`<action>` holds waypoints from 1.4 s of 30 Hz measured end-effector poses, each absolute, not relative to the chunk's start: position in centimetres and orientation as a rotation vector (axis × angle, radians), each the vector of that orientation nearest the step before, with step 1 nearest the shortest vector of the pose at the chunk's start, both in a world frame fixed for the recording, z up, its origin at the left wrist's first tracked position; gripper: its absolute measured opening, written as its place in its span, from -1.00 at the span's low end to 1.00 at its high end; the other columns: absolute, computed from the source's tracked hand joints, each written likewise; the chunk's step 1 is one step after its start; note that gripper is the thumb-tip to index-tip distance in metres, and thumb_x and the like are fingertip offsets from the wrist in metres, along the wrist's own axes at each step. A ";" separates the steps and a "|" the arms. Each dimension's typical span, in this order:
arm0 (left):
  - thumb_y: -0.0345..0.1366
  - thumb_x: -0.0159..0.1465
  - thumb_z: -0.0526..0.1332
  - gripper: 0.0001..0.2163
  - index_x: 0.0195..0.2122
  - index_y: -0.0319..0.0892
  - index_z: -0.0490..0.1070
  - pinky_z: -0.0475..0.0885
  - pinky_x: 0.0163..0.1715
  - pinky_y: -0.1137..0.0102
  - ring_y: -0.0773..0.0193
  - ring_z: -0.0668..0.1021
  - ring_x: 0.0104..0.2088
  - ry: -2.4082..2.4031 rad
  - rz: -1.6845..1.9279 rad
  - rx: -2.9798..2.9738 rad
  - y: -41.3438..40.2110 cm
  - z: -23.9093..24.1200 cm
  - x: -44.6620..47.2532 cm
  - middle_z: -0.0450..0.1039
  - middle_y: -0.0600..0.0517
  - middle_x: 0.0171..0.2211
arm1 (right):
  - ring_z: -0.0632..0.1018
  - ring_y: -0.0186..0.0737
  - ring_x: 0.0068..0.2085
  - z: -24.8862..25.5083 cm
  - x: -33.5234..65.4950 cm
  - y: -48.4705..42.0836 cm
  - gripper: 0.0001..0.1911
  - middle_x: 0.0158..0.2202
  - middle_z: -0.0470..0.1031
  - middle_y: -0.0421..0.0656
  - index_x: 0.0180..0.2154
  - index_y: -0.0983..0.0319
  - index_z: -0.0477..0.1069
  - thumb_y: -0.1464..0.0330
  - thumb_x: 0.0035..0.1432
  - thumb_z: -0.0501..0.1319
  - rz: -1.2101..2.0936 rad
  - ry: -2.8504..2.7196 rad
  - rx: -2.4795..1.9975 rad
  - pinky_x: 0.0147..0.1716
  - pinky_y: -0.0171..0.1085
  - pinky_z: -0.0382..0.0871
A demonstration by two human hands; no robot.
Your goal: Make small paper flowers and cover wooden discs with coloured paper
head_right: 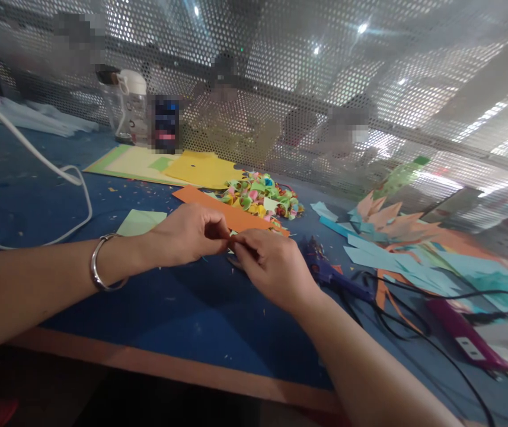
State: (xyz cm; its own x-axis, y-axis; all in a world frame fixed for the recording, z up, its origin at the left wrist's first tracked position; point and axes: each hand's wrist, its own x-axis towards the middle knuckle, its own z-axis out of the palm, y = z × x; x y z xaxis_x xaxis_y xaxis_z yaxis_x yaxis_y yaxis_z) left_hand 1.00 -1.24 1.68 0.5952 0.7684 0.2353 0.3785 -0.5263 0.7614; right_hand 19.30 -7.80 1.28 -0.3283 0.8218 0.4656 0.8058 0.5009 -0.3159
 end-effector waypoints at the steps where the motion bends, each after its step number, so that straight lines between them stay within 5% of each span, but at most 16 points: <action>1: -0.37 0.05 0.30 -0.96 -0.47 -0.21 0.52 0.32 -0.49 0.43 0.37 0.49 -0.51 0.897 0.756 2.118 -1.2 1.6 1.0 0.55 0.05 -0.50 | 0.59 -0.23 -0.38 1.3 19.3 -7.8 -0.80 -0.35 0.63 -0.12 -0.32 0.23 0.54 0.39 0.27 0.14 0.037 -2.151 -1.327 -0.38 -0.29 0.39; 7: -0.37 0.04 0.29 -0.96 -0.48 -0.21 0.53 0.32 -0.50 0.45 0.36 0.50 -0.48 0.841 0.739 1.977 -0.9 1.6 1.2 0.56 0.05 -0.48 | 0.52 -0.30 -0.49 1.5 19.5 -7.9 -0.88 -0.47 0.56 -0.19 -0.36 0.23 0.50 0.43 0.16 0.18 0.107 -2.132 -1.382 -0.50 -0.35 0.32; 22: -0.37 0.04 0.29 -0.97 -0.49 -0.20 0.51 0.25 -0.62 0.45 0.42 0.40 -0.63 0.870 0.665 1.955 -0.7 1.6 0.7 0.49 0.08 -0.59 | 0.60 -0.21 -0.33 2.1 20.6 -7.8 -0.78 -0.31 0.64 -0.13 -0.31 0.19 0.54 0.31 0.29 0.14 0.134 -2.173 -1.399 -0.42 -0.30 0.38; 32: -0.38 0.01 0.32 -0.92 -0.47 -0.22 0.45 0.44 -0.41 0.41 0.33 0.56 -0.43 0.808 0.864 1.841 0.5 1.0 1.1 0.57 0.00 -0.46 | 0.62 -0.11 -0.45 1.7 33.7 -12.1 -0.78 -0.36 0.64 -0.04 -0.21 0.00 0.57 0.22 0.03 0.41 -0.054 -1.949 -1.876 -0.52 -0.18 0.41; 34: -0.38 0.01 0.32 -0.92 -0.46 -0.23 0.45 0.46 -0.37 0.40 0.32 0.57 -0.41 0.807 0.879 1.830 0.4 0.9 1.2 0.57 -0.01 -0.44 | 0.62 -0.07 -0.42 0.8 35.2 -13.0 -0.79 -0.37 0.62 -0.04 -0.22 -0.03 0.55 0.22 0.03 0.41 -0.094 -1.975 -1.863 -0.50 -0.15 0.42; 38: -0.40 0.01 0.32 -0.92 -0.46 -0.24 0.45 0.46 -0.36 0.40 0.33 0.57 -0.41 0.796 0.895 1.829 0.4 0.8 1.2 0.56 0.00 -0.44 | 0.60 0.10 -0.08 -0.6 35.4 -13.2 -0.72 -0.12 0.59 0.04 -0.09 0.03 0.48 0.37 0.13 0.32 -0.182 -2.113 -1.825 -0.08 0.04 0.41; 42: -0.40 0.02 0.31 -0.93 -0.46 -0.24 0.44 0.44 -0.40 0.40 0.35 0.54 -0.45 0.750 0.898 1.820 0.5 0.7 1.0 0.53 0.03 -0.49 | 0.58 0.14 -0.07 -1.4 35.1 -12.4 -0.75 -0.10 0.56 0.11 -0.11 0.12 0.49 0.37 0.12 0.27 -0.179 -2.110 -1.891 -0.07 0.01 0.42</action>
State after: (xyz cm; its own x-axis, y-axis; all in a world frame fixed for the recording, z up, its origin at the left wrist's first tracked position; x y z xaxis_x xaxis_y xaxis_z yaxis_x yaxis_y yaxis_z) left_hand 1.02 0.49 0.75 0.5441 0.7989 0.2565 0.1106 -0.3713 0.9219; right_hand 35.10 -12.36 -1.36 -0.0872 0.9488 0.3036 0.9864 0.1249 -0.1072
